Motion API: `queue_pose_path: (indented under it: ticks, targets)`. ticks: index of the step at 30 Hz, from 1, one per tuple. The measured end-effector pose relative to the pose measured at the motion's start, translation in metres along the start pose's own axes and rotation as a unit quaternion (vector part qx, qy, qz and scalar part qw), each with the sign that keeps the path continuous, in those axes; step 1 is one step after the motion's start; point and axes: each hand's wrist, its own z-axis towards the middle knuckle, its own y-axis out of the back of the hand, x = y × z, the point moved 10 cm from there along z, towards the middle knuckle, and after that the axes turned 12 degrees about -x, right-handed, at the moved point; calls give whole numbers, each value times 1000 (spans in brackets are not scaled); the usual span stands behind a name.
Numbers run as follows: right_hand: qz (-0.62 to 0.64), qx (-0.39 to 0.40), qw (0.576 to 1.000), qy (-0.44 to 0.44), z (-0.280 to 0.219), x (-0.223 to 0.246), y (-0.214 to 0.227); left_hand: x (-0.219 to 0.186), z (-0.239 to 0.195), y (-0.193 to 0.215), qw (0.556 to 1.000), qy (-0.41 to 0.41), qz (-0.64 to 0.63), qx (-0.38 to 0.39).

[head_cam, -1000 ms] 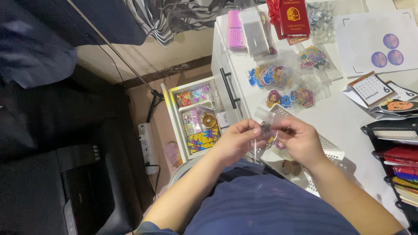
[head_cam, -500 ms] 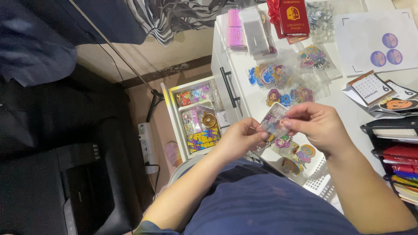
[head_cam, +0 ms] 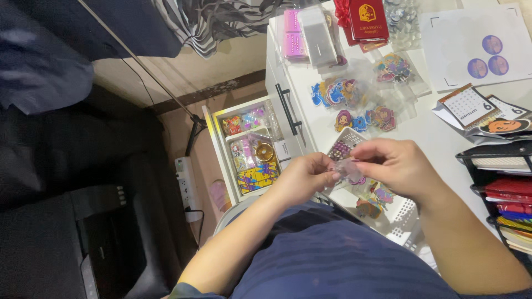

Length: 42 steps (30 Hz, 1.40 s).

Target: The person sorts and organizes small character stickers from a white basket into clear plastic bags. They pick up individual stickers, place them into bags, and set the filled bags aside on the table.

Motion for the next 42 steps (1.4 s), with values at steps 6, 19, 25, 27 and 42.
queue_pose_path:
  ticks: [6, 19, 25, 27, 42]
  targets:
    - [66, 52, 995, -45, 1, 9, -20, -5, 8, 3, 1000, -17, 13, 10]
    - [-38, 30, 978, 202, 1, 57, 2, -48, 5, 9, 989, -63, -130, -24]
    - [-144, -210, 888, 382, -12, 97, 87, -47, 6, 77, 978, -47, 29, -203]
    - [-239, -137, 885, 375, 9, 76, 69, -26, 9, 97, 967, -30, -54, -246]
    - [-84, -141, 986, -33, 140, -118, 73, 49, -15, 127, 953, 44, -92, -284]
